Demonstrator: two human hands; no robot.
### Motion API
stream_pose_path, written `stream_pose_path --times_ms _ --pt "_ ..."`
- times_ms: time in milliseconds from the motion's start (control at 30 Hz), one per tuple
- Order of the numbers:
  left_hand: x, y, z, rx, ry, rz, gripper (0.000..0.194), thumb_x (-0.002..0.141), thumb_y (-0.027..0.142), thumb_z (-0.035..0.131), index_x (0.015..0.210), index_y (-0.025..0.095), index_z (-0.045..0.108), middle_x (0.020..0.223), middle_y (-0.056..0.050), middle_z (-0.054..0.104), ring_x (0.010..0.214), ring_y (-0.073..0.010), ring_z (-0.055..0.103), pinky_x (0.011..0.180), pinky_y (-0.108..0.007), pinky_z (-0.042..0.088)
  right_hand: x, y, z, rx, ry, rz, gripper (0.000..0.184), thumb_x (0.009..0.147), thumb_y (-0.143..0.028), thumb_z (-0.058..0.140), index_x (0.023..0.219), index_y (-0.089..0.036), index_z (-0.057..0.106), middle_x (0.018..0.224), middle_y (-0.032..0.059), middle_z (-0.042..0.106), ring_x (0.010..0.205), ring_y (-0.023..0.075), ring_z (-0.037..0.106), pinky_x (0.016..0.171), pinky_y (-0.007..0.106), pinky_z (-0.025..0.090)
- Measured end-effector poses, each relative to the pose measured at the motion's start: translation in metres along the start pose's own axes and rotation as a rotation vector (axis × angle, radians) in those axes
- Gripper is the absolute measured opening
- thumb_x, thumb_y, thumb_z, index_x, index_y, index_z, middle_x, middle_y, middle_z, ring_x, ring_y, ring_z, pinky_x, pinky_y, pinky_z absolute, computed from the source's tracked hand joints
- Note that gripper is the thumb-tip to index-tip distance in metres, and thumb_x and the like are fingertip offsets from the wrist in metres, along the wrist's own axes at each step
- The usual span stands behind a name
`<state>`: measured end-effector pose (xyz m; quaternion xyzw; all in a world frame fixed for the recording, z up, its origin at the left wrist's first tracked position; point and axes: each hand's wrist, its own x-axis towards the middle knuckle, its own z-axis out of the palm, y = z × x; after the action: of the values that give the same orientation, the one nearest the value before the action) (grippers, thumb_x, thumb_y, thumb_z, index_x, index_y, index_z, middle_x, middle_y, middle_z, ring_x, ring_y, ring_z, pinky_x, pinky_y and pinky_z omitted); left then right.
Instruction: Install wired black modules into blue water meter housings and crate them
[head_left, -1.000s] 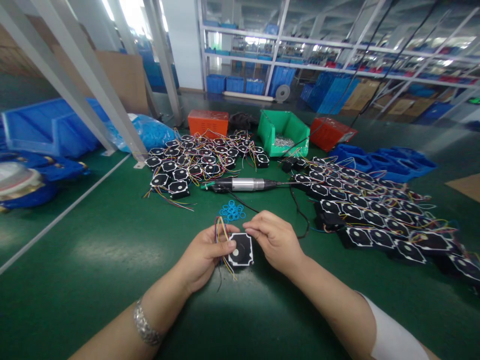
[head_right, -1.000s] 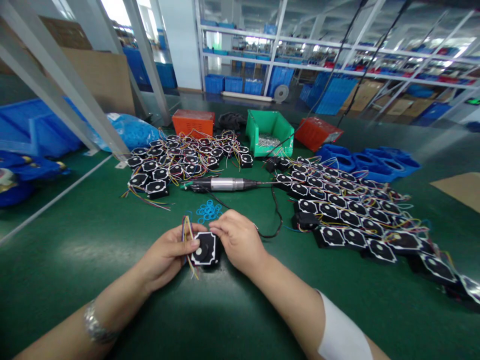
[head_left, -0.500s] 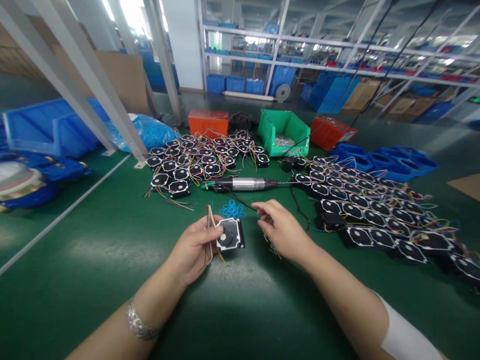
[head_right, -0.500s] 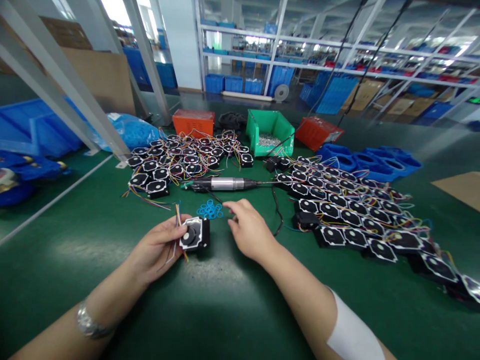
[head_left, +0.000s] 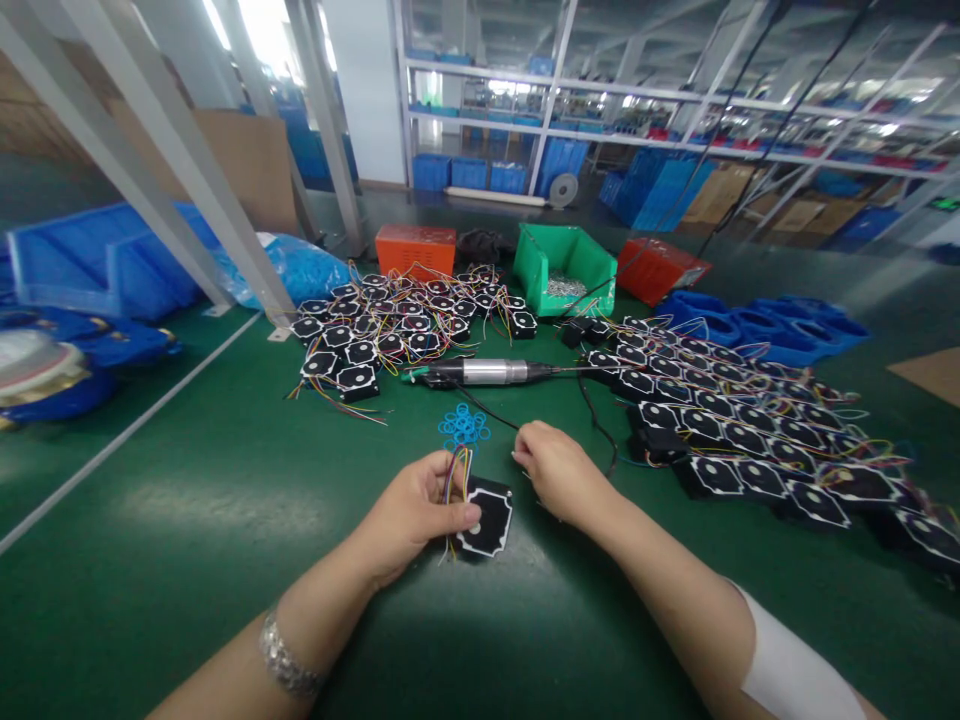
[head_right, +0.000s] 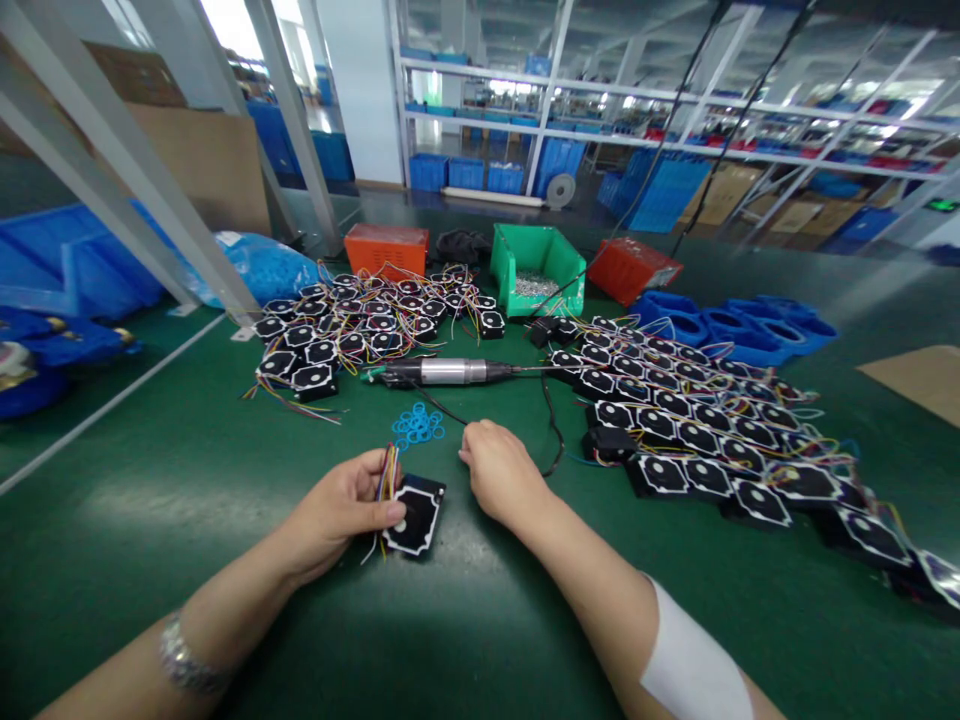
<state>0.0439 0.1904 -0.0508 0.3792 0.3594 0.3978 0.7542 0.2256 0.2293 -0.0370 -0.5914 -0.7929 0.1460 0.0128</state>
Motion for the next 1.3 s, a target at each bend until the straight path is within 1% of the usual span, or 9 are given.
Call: stream_pose_path --times_ms 167,333,467,700,833,1000,1133,1200,1300 --pt "0.001 -0.003 -0.001 0.043 -0.007 -0.035 0.032 0.053 0.02 0.075 0.073 0.015 0.052 0.062 0.001 0.056 0.052 -0.0092 0.051 0.052 -0.021 0.04 -0.008 -0.017 -0.005 0.783 -0.002 -0.064 0.018 0.076 -0.012 0.047 0.093 -0.011 0.053 0.074 -0.0012 0.052 0.065 0.0012 0.046 0.063 0.01 0.036" --pt "0.0 -0.004 -0.001 0.023 -0.03 -0.036 0.032 0.053 0.022 0.075 0.073 0.015 0.052 0.061 0.002 0.055 0.053 -0.0088 0.05 0.054 -0.021 0.038 -0.016 -0.03 -0.005 0.973 -0.039 -0.097 0.004 0.07 -0.011 0.055 0.072 -0.008 0.057 0.07 -0.0016 0.056 0.065 0.0014 0.049 0.065 0.01 0.037" --pt "0.0 -0.006 -0.001 0.025 -0.05 -0.043 0.033 0.052 0.022 0.076 0.07 0.015 0.05 0.058 0.003 0.052 0.05 -0.0077 0.046 0.052 -0.02 0.035 -0.015 -0.031 -0.002 0.887 -0.035 -0.103 0.004 0.072 -0.01 0.056 0.07 -0.009 0.06 0.074 -0.0023 0.056 0.071 0.0014 0.05 0.07 0.01 0.037" --pt "0.0 -0.004 0.0 -0.033 -0.073 -0.026 0.032 0.055 0.023 0.074 0.072 0.014 0.049 0.061 0.002 0.051 0.054 -0.0076 0.046 0.053 -0.02 0.035 -0.017 -0.024 -0.003 0.589 0.066 -0.454 0.012 0.079 -0.014 0.051 0.079 -0.015 0.063 0.083 -0.0024 0.057 0.08 0.002 0.051 0.077 0.011 0.037" --pt "0.0 0.003 -0.004 -0.103 -0.012 -0.005 0.031 0.056 0.026 0.073 0.07 0.015 0.048 0.059 0.003 0.051 0.049 -0.0067 0.045 0.049 -0.018 0.034 -0.017 -0.02 -0.003 0.557 0.086 -0.524 0.019 0.083 -0.013 0.044 0.09 -0.017 0.061 0.092 -0.0023 0.056 0.087 0.0015 0.051 0.08 0.011 0.038" --pt "0.003 0.011 -0.019 0.002 0.044 0.048 0.029 0.059 0.026 0.071 0.071 0.015 0.047 0.061 0.003 0.053 0.051 -0.0076 0.047 0.051 -0.019 0.035 -0.014 -0.017 0.007 0.516 0.2 -0.463 0.022 0.081 -0.012 0.046 0.099 -0.018 0.059 0.096 -0.0032 0.055 0.089 0.0015 0.051 0.08 0.01 0.039" --pt "0.007 0.017 -0.03 0.175 0.108 0.042 0.03 0.058 0.027 0.069 0.07 0.016 0.044 0.063 0.003 0.054 0.053 -0.0087 0.048 0.052 -0.02 0.035 -0.01 -0.013 0.008 0.475 0.241 -0.324 0.02 0.08 -0.012 0.047 0.094 -0.018 0.06 0.093 -0.0032 0.055 0.087 0.0028 0.051 0.079 0.012 0.039" --pt "0.01 0.019 -0.038 0.306 0.227 0.068 0.028 0.06 0.03 0.066 0.069 0.017 0.043 0.058 0.005 0.051 0.051 -0.0092 0.046 0.05 -0.02 0.034 -0.009 -0.008 0.0 0.429 0.232 -0.24 0.019 0.08 -0.013 0.048 0.093 -0.019 0.06 0.093 -0.003 0.055 0.088 0.0039 0.05 0.08 0.014 0.039" --pt "0.016 0.021 -0.057 0.662 0.533 0.134 0.025 0.063 0.035 0.061 0.068 0.019 0.044 0.054 0.006 0.046 0.05 -0.0114 0.045 0.05 -0.022 0.034 -0.008 0.006 -0.023 0.269 0.162 -0.114 0.018 0.078 -0.015 0.051 0.092 -0.02 0.06 0.094 -0.0017 0.054 0.088 0.0072 0.05 0.079 0.018 0.039"
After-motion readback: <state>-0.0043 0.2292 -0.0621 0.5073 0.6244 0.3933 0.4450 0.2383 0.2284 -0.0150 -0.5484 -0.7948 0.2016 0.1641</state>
